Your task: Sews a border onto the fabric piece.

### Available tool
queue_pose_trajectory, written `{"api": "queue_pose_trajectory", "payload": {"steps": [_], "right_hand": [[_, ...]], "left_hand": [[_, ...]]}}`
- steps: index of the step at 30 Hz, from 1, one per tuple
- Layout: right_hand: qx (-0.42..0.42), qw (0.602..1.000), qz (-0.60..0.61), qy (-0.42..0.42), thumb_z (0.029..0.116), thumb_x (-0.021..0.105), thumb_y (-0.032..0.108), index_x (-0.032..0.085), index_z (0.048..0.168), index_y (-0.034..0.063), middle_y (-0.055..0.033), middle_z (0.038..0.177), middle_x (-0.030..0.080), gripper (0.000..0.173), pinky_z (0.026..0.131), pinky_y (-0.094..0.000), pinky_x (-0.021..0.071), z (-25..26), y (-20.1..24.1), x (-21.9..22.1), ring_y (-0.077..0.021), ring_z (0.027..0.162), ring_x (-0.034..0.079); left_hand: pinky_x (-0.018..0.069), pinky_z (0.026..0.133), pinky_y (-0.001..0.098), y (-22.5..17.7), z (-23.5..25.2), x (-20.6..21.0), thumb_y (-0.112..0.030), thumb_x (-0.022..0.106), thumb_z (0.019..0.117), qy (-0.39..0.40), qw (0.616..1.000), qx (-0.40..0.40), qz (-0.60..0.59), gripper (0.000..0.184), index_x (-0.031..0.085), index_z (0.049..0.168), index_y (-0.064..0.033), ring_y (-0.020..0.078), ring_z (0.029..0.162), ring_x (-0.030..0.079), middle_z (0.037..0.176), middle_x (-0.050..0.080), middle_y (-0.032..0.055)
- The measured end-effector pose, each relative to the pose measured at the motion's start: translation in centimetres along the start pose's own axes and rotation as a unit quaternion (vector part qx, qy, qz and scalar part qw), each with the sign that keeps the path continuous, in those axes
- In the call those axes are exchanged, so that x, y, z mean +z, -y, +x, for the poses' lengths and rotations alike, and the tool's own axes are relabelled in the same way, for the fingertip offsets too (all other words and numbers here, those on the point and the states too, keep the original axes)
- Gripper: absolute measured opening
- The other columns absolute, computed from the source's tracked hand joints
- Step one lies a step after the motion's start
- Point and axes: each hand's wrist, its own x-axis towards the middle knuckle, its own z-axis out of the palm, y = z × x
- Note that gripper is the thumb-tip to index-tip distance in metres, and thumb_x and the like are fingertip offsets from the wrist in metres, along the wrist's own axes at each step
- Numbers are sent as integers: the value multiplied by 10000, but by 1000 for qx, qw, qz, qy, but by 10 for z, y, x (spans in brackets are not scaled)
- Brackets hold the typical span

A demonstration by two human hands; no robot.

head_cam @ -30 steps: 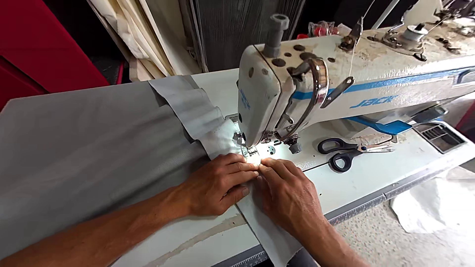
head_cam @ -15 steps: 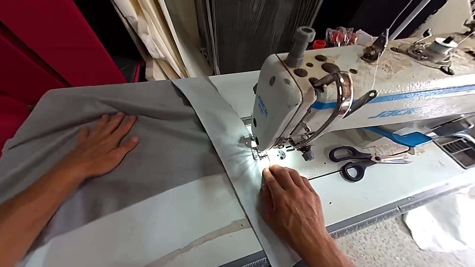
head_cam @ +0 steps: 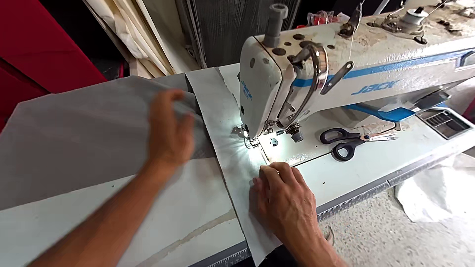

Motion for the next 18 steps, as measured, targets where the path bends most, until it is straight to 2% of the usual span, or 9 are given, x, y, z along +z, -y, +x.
{"api": "queue_pose_trajectory", "payload": {"steps": [2, 4, 6, 7, 9, 10, 12, 14, 18], "right_hand": [[28, 999, 10, 10, 965, 575, 388, 756, 1060, 122, -51, 967, 670, 336, 607, -360, 526, 0, -1, -2, -224, 814, 652], [55, 998, 23, 32, 947, 632, 359, 721, 1093, 92, -60, 875, 661, 318, 549, -382, 521, 3, -2, -7, -227, 715, 660], [89, 992, 60, 71, 936, 687, 282, 687, 1108, 77, -55, 775, 661, 268, 530, -424, 519, 8, -2, -14, -236, 648, 659], [105, 987, 82, 86, 926, 708, 253, 677, 1104, 83, -37, 738, 656, 248, 529, -431, 514, 12, -2, -18, -224, 625, 651], [127, 980, 122, 93, 901, 751, 207, 683, 1084, 92, -10, 719, 676, 226, 544, -431, 522, 17, -6, -22, -196, 620, 655], [129, 979, 129, 91, 899, 755, 199, 684, 1073, 101, 3, 728, 680, 212, 547, -419, 524, 18, -8, -23, -180, 623, 655], [123, 980, 129, 83, 904, 744, 195, 692, 1049, 126, 22, 746, 672, 168, 540, -395, 516, 19, -13, -23, -158, 628, 644], [110, 983, 126, 75, 903, 732, 185, 696, 1027, 148, 32, 733, 646, 134, 519, -375, 489, 18, -16, -21, -148, 609, 617], [109, 982, 145, 54, 889, 743, 181, 699, 1027, 162, 43, 754, 650, 146, 521, -339, 497, 17, -20, -23, -119, 615, 616]], "left_hand": [[342, 1166, 575, -14, -26, 40, -345, 428, 1035, 18, 999, 19, -31, 532, 484, 1457, -26, 360, 1437, 415, 1501, 479, 220], [242, 1218, 596, -12, -31, 54, -407, 371, 1051, 43, 997, 69, 0, 564, 503, 1465, -48, 361, 1522, 301, 1571, 430, 193], [210, 1206, 634, -12, -36, 53, -396, 384, 1042, 54, 984, 168, 36, 519, 593, 1354, -38, 407, 1506, 309, 1515, 489, 211], [233, 1197, 634, -14, -39, 51, -390, 396, 1042, 59, 972, 225, 45, 484, 660, 1255, -44, 410, 1461, 382, 1428, 563, 209], [337, 1130, 554, -16, -41, 52, -340, 441, 1043, 81, 944, 319, 34, 383, 733, 1076, -94, 341, 1300, 526, 1200, 666, 135], [378, 1091, 512, -15, -40, 53, -316, 464, 1036, 100, 933, 344, 20, 350, 747, 1048, -111, 303, 1236, 558, 1137, 678, 101], [405, 1076, 489, -13, -35, 59, -320, 498, 1023, 137, 919, 369, -2, 334, 765, 1111, -141, 267, 1214, 571, 1136, 680, 66], [408, 1074, 475, -10, -32, 61, -356, 512, 1010, 164, 915, 369, -14, 362, 744, 1205, -158, 251, 1247, 553, 1202, 666, 55], [423, 1099, 403, -9, -29, 57, -475, 606, 927, 181, 934, 307, -30, 482, 677, 1188, -77, 255, 1287, 529, 1252, 633, 107]]}}
